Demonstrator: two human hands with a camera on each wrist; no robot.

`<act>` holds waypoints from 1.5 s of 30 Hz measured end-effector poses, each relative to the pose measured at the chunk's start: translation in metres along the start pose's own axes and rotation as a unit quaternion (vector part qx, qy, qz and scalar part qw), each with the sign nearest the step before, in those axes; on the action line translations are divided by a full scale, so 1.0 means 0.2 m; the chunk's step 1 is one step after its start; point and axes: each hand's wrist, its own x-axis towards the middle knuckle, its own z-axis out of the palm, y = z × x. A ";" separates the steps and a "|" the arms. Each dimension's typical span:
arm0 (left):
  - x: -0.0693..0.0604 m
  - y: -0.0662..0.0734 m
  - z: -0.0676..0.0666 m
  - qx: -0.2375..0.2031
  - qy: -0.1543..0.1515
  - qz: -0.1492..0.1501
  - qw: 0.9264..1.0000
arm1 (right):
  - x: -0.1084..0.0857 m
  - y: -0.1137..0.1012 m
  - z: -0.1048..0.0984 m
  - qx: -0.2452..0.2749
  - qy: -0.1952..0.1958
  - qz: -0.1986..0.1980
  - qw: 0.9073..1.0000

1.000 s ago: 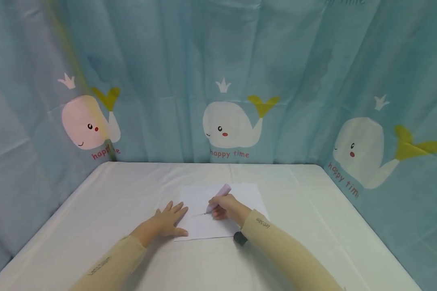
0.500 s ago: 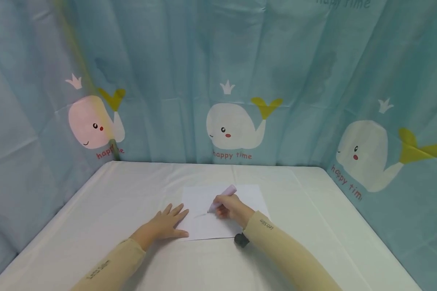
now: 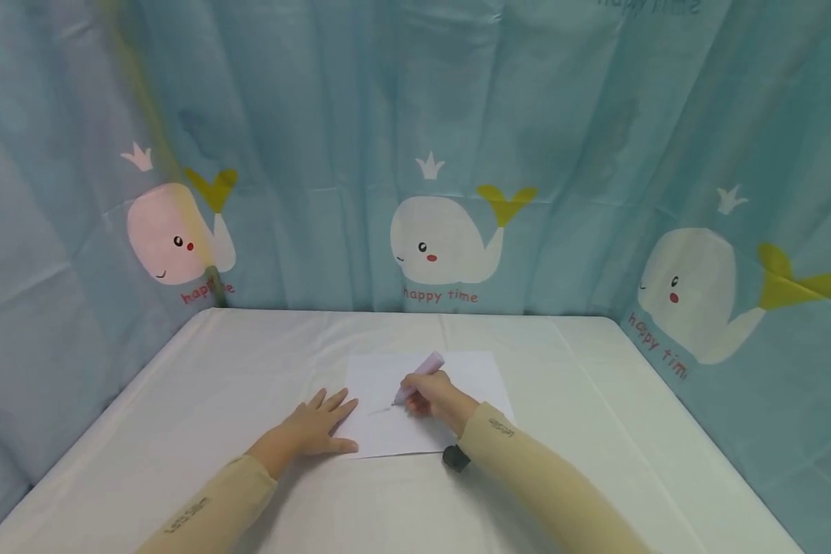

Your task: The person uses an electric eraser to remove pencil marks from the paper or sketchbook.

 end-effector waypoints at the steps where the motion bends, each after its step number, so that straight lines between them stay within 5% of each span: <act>1: 0.00 0.00 0.00 0.000 0.000 0.000 1.000 | 0.00 0.00 0.00 0.000 0.000 0.000 1.000; 45: 0.00 0.00 -0.01 0.007 0.010 0.008 1.000 | 0.01 -0.01 0.01 0.019 -0.002 -0.008 1.000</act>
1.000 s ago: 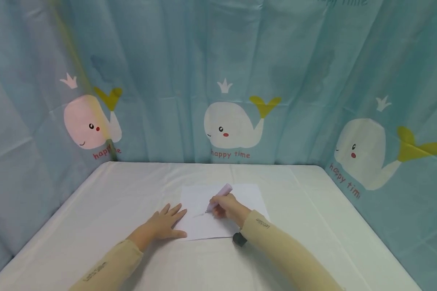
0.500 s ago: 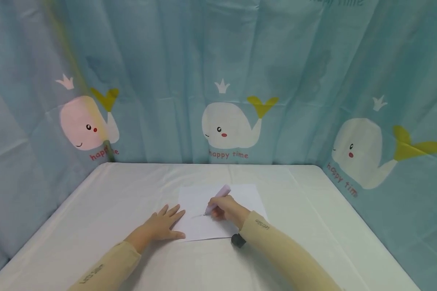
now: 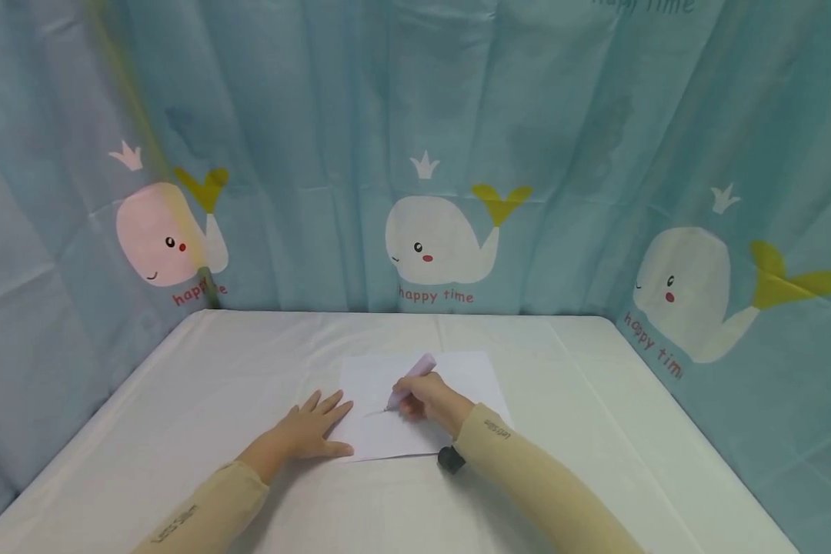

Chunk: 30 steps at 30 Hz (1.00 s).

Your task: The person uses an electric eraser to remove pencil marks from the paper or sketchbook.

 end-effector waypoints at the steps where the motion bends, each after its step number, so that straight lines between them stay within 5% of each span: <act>1: 0.00 0.00 0.00 -0.001 0.000 -0.001 1.000 | 0.00 0.00 0.00 0.000 -0.002 0.004 1.000; 18: 0.00 0.01 0.01 0.001 -0.003 -0.004 1.000 | 0.00 0.03 -0.07 0.036 -0.085 0.000 0.996; 30: 0.00 0.01 0.01 0.002 -0.009 -0.006 1.000 | 0.00 0.03 -0.03 0.046 -0.036 0.008 0.998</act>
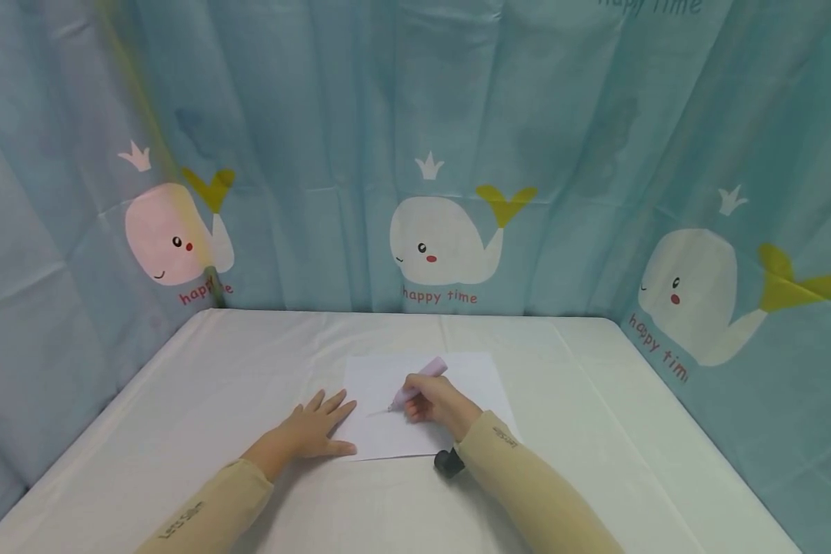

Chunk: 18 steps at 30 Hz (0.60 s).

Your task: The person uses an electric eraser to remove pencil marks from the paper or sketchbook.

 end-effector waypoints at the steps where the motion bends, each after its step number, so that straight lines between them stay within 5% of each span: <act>1: 0.00 0.00 0.00 -0.001 -0.001 -0.001 1.000 | 0.00 0.00 0.00 0.001 0.006 0.000 1.000; 18: 0.02 -0.01 0.02 0.007 0.002 -0.008 1.000 | 0.01 -0.02 0.04 -0.042 0.016 0.006 0.999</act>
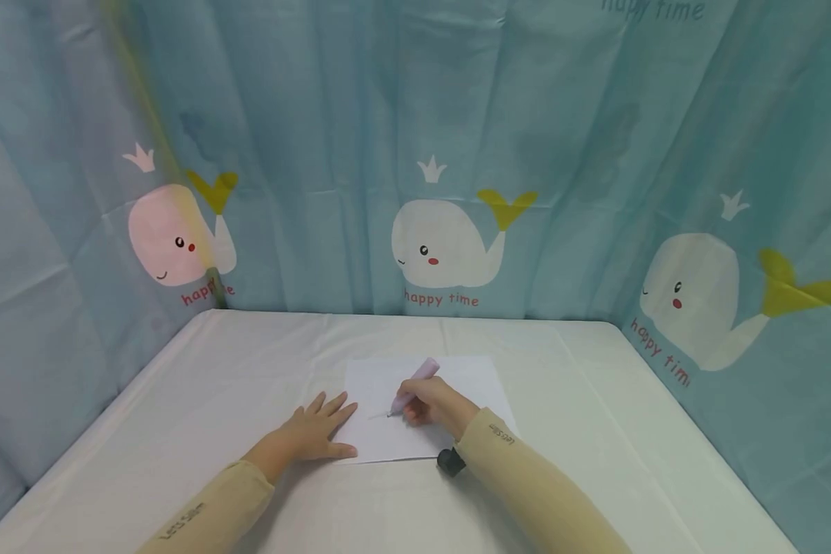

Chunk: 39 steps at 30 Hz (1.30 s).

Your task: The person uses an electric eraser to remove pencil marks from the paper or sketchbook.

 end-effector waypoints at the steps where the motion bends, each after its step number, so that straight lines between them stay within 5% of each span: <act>1: 0.00 0.00 0.00 0.000 0.000 0.002 1.000 | 0.00 0.00 0.00 0.000 -0.002 0.001 1.000; 33: -0.01 0.01 0.00 -0.004 0.000 -0.001 1.000 | -0.01 0.00 0.00 -0.017 -0.024 -0.006 1.000; 39: -0.01 0.02 -0.01 -0.004 -0.001 0.000 1.000 | 0.00 0.01 -0.02 0.014 -0.032 0.005 0.999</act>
